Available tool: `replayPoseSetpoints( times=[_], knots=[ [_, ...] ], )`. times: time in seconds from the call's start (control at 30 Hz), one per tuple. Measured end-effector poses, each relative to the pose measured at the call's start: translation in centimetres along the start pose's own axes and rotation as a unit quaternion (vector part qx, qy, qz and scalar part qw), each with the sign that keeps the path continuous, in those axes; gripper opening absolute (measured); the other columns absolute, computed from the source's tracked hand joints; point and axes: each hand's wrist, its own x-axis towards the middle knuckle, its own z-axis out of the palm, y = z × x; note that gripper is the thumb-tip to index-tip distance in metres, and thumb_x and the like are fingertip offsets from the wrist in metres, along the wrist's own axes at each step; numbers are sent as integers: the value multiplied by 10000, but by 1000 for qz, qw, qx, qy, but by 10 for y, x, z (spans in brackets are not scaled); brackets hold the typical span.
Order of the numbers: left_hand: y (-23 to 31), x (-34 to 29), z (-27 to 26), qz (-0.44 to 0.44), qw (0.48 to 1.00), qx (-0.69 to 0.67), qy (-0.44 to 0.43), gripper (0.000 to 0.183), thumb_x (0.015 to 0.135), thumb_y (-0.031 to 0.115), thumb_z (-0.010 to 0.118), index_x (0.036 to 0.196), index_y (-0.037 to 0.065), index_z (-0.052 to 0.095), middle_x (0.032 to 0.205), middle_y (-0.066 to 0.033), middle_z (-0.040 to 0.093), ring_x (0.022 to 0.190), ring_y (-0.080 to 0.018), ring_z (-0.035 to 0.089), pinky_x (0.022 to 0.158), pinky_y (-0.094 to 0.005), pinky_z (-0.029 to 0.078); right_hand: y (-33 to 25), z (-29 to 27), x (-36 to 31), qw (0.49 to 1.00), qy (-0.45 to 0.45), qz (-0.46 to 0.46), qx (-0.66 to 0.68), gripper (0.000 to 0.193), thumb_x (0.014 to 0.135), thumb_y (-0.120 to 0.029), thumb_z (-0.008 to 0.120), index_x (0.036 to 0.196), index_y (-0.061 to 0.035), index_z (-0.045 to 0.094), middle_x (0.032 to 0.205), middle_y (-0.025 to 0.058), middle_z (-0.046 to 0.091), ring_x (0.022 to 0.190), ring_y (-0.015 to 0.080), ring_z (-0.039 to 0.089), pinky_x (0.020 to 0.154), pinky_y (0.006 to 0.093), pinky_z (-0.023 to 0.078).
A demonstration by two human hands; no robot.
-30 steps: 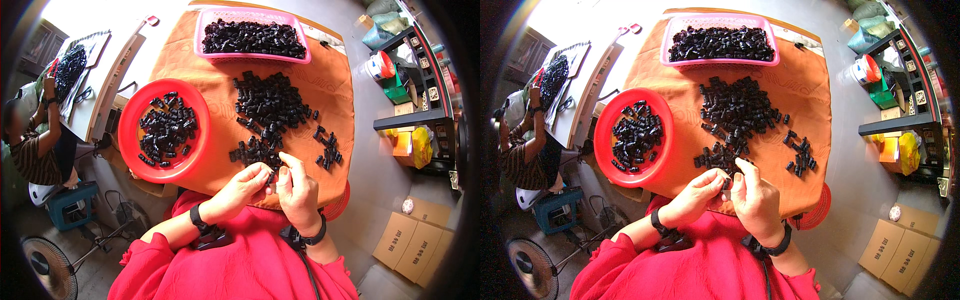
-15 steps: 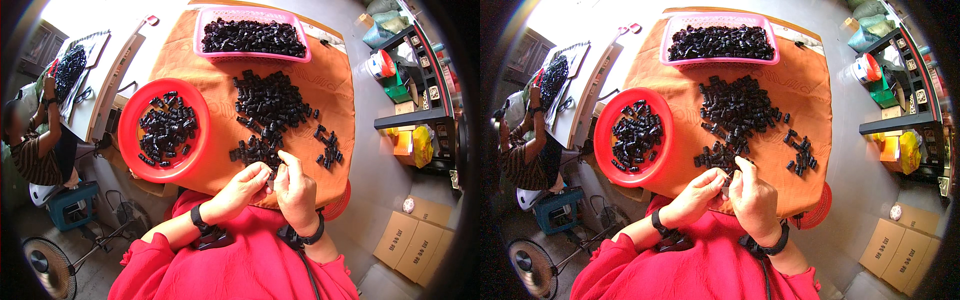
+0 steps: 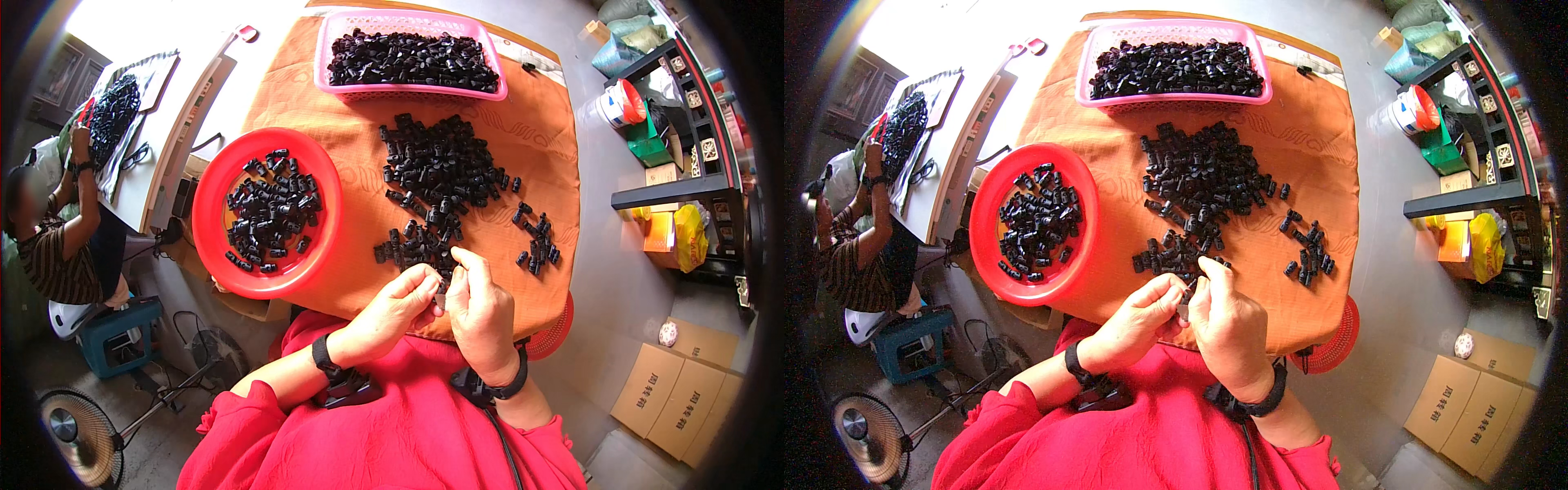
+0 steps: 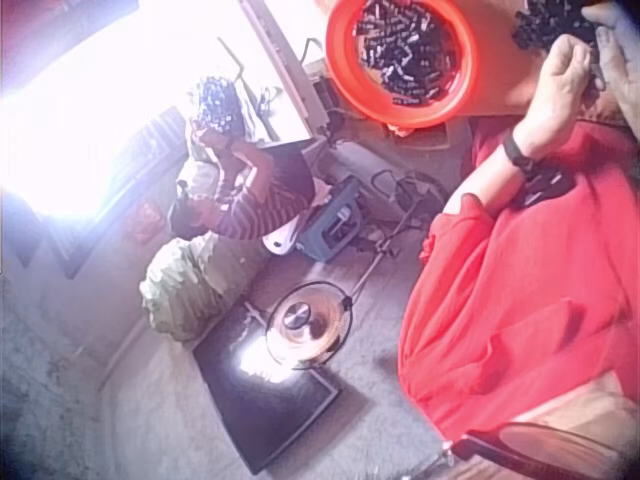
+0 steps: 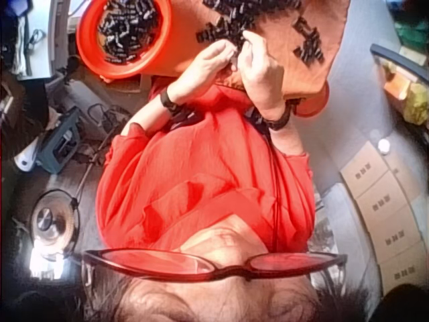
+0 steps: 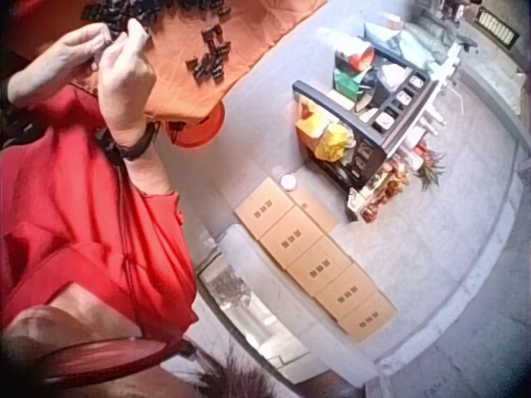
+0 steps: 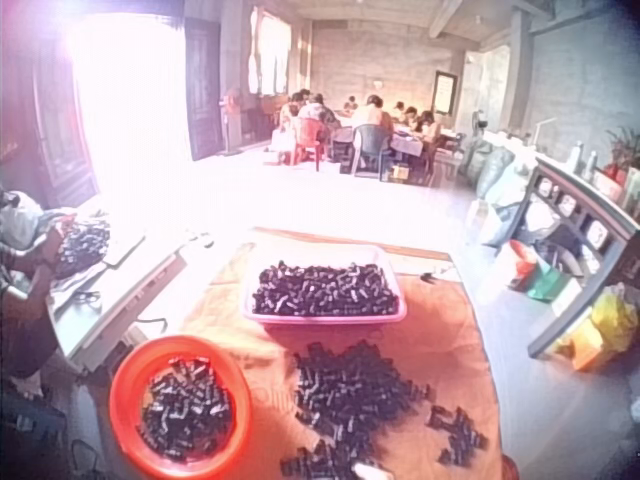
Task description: Assembling small black plastic components at a work table in a manufacturing facility.
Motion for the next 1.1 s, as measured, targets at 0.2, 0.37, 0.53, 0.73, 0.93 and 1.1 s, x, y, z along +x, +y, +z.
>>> replayPoseSetpoints(
  times=[0.2, 0.37, 0.53, 0.73, 0.93, 1.1],
  knots=[
    [-4, 0, -5, -11, 1000, -23, 0, 144, 1061, 261, 464, 1055, 132, 527, 851, 52, 528, 747, -43, 474, 670, -197, 402, 2, 3, -4, 1000, 13, 5, -3, 257, 927, -74, 588, 1180, -28, 589, 660, 149, 635, 610, 311, 664, 549, 422, 507],
    [-8, 0, -6, -7, 1000, -23, 0, 134, 1059, 252, 473, 1038, 130, 526, 852, 58, 509, 762, -41, 464, 671, -196, 398, 4, 4, -5, 1000, 18, 13, -4, 261, 920, -65, 591, 1179, -26, 588, 675, 155, 637, 621, 316, 665, 559, 420, 511],
    [-4, -3, -4, -11, 1000, -2, 1, 139, 1057, 255, 478, 1030, 128, 529, 851, 60, 508, 749, -37, 467, 675, -196, 407, 7, 1, -3, 998, 55, 21, -29, 283, 894, -6, 606, 1176, -12, 585, 691, 149, 642, 607, 302, 657, 553, 399, 510],
    [0, 0, -6, -30, 999, -38, 2, 155, 1050, 277, 492, 1033, 134, 548, 849, 66, 519, 744, -30, 493, 669, -188, 414, 7, -7, -2, 999, 44, -19, 6, 292, 890, 10, 604, 1180, -12, 588, 696, 139, 642, 613, 282, 659, 547, 382, 505],
    [-2, 1, -3, -41, 997, -70, -13, 177, 1046, 292, 496, 1031, 123, 549, 824, 55, 527, 722, -39, 494, 660, -195, 412, 10, -6, -5, 1000, -5, -16, 22, 277, 898, -4, 590, 1175, -15, 590, 702, 144, 645, 622, 297, 662, 558, 395, 512],
    [-1, 0, -5, -39, 996, -72, -27, 186, 1044, 299, 498, 1027, 120, 547, 815, 43, 529, 713, -50, 495, 647, -198, 398, 10, -3, -5, 999, -15, -30, 26, 228, 941, -14, 550, 1166, -5, 585, 704, 117, 639, 603, 231, 655, 548, 347, 506]
  ],
)
